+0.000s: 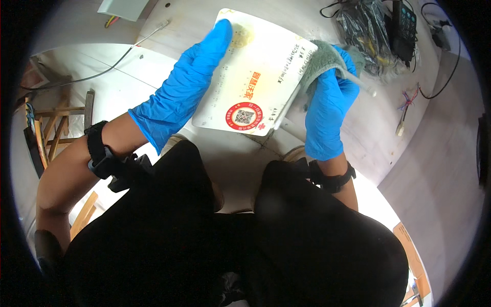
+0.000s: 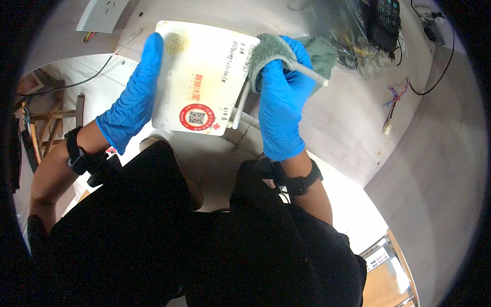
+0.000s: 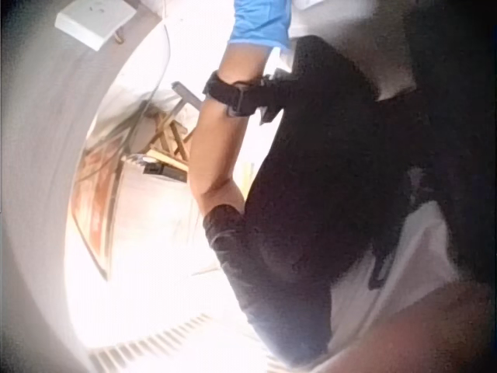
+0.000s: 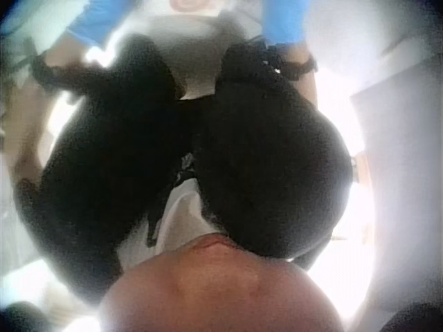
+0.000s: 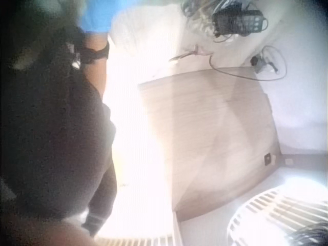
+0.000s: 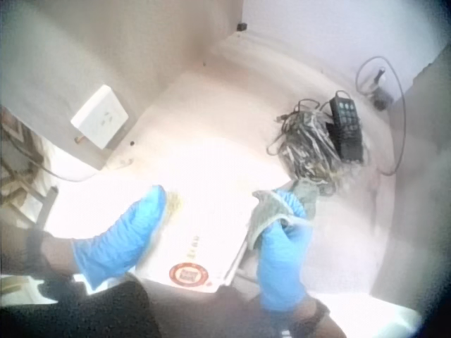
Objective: The person wipes down the exterior casing and antennas of a wireless router using a cloth.
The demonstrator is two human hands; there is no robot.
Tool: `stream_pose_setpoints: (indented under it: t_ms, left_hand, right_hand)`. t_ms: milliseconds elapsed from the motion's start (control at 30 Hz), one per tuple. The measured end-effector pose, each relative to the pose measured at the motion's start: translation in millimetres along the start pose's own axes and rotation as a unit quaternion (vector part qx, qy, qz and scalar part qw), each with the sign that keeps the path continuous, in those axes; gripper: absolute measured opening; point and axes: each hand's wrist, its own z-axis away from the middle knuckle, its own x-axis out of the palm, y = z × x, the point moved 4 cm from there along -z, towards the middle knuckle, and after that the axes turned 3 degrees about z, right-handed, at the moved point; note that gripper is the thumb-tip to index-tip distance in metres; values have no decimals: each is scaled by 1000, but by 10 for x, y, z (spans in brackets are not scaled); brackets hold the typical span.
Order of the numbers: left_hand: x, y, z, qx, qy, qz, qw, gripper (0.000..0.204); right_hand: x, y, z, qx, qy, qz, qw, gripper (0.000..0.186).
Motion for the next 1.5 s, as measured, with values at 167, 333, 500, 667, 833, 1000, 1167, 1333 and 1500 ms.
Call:
stream_pose_setpoints:
  t_ms: [167,333,500,667,833,1000,1167,1333,1500]
  left_hand:
    - [106,215,168,81,-2,7,997,48]
    - [50,227,330,136,-24,-16,990,65]
    - [-43,345,305,340,-101,-247,902,80]
    - [90,587,316,448,-60,-616,645,72]
    - [62,555,305,401,-99,-518,749,58]
    - [10,457,336,146,-93,-48,984,69]
    - [-30,303,261,-84,-79,51,992,74]
    - [-55,233,279,-152,-132,114,973,77]
    - [-40,190,296,-201,-118,133,963,73]
  right_hand:
    - [-27,44,112,88,40,-141,985,29]
    - [-66,17,80,252,-9,-332,909,31]
    - [-5,-65,151,334,-67,-485,805,33]
    - [-58,-69,133,378,-22,-415,827,32]
    - [-67,-119,132,398,16,-328,857,30]
    - [-2,-251,77,190,-55,-252,947,30]
    - [13,-426,24,-25,-12,-36,999,22]
    - [-47,-602,-98,-196,-100,102,970,23]
    - [-13,-641,-76,-134,-174,87,972,43]
